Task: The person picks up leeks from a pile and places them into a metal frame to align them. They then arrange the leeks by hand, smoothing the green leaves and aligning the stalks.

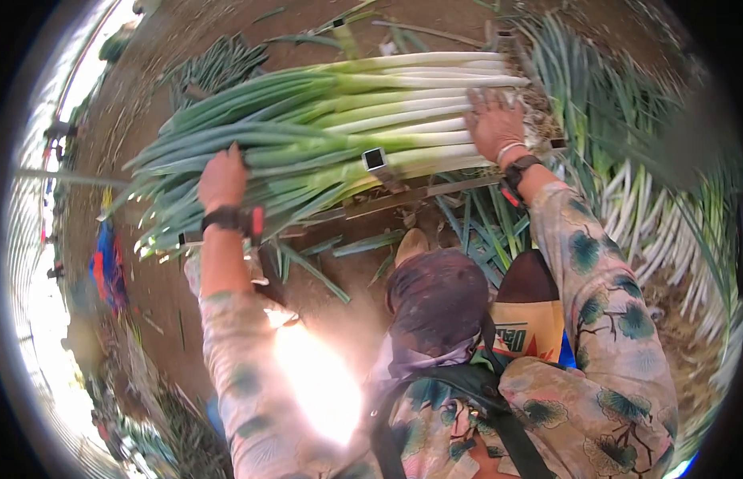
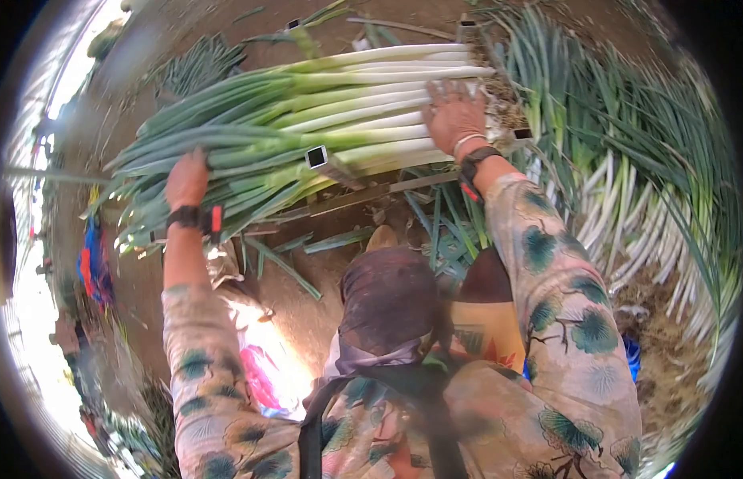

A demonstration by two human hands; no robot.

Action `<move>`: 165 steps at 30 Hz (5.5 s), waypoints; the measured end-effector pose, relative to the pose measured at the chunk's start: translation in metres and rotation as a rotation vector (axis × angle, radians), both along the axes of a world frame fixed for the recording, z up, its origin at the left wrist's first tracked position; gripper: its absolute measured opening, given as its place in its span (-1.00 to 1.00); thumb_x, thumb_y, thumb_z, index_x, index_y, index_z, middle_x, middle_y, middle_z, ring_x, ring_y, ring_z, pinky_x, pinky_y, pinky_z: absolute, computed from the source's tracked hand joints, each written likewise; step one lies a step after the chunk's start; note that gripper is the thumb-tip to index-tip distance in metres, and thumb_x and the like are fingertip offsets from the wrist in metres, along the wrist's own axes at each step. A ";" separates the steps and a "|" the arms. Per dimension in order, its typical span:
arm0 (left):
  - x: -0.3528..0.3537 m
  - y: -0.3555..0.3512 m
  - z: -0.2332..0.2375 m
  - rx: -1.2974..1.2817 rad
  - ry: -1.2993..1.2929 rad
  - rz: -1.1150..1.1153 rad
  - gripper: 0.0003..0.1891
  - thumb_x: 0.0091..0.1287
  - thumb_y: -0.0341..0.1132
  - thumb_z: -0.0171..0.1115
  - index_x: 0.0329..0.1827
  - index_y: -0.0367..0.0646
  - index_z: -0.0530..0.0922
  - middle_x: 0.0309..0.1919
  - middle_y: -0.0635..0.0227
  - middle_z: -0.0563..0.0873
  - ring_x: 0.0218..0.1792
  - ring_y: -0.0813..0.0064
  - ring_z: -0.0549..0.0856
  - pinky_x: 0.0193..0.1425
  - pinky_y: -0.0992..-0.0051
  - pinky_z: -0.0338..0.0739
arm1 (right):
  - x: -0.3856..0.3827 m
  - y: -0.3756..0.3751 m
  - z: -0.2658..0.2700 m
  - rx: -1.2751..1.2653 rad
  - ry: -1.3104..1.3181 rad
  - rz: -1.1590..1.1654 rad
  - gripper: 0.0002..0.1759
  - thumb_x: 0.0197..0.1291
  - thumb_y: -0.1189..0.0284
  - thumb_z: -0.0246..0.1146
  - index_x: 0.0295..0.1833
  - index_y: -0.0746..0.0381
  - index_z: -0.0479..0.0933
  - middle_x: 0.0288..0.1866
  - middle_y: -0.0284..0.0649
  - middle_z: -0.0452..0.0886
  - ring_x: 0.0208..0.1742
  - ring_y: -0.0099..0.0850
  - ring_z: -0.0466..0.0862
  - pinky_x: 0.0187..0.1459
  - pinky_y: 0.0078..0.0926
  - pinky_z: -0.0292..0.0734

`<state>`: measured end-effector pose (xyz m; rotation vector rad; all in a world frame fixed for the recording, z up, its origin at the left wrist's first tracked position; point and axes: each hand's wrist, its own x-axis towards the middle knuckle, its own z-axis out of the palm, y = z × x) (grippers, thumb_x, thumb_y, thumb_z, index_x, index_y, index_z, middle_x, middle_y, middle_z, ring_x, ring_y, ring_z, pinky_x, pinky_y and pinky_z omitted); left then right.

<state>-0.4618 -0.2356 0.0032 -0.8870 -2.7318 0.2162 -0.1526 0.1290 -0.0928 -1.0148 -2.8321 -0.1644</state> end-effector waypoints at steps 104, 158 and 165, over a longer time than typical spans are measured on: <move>0.130 0.147 -0.076 0.436 0.250 -0.491 -0.53 0.24 -0.13 0.31 0.23 0.09 0.50 0.19 0.33 0.53 0.39 0.29 0.37 0.52 -0.02 0.01 | 0.022 0.009 0.009 -0.236 0.407 0.350 -0.69 0.17 0.27 0.22 0.02 0.05 0.65 0.06 -0.18 0.61 0.16 -0.18 0.53 0.24 -0.16 0.34; 0.099 0.112 -0.039 0.286 -0.051 -0.447 -0.81 0.28 -0.14 0.21 -0.26 -0.03 0.63 -0.24 0.29 0.61 -0.09 0.17 0.59 0.03 0.16 0.41 | -0.018 0.004 -0.009 0.071 -0.035 -0.056 -0.43 0.43 0.08 -0.13 0.54 -0.24 0.14 0.52 -0.28 0.27 0.47 -0.13 0.30 0.46 0.08 0.00; 0.078 0.115 -0.055 0.447 -0.039 -0.468 -0.79 0.28 -0.12 0.21 -0.15 -0.01 0.58 -0.16 0.27 0.58 -0.02 0.16 0.55 0.02 0.14 0.41 | -0.020 0.006 -0.017 0.080 -0.003 -0.046 -0.43 0.42 0.10 -0.11 0.53 -0.25 0.16 0.51 -0.27 0.29 0.47 -0.11 0.30 0.44 0.12 0.02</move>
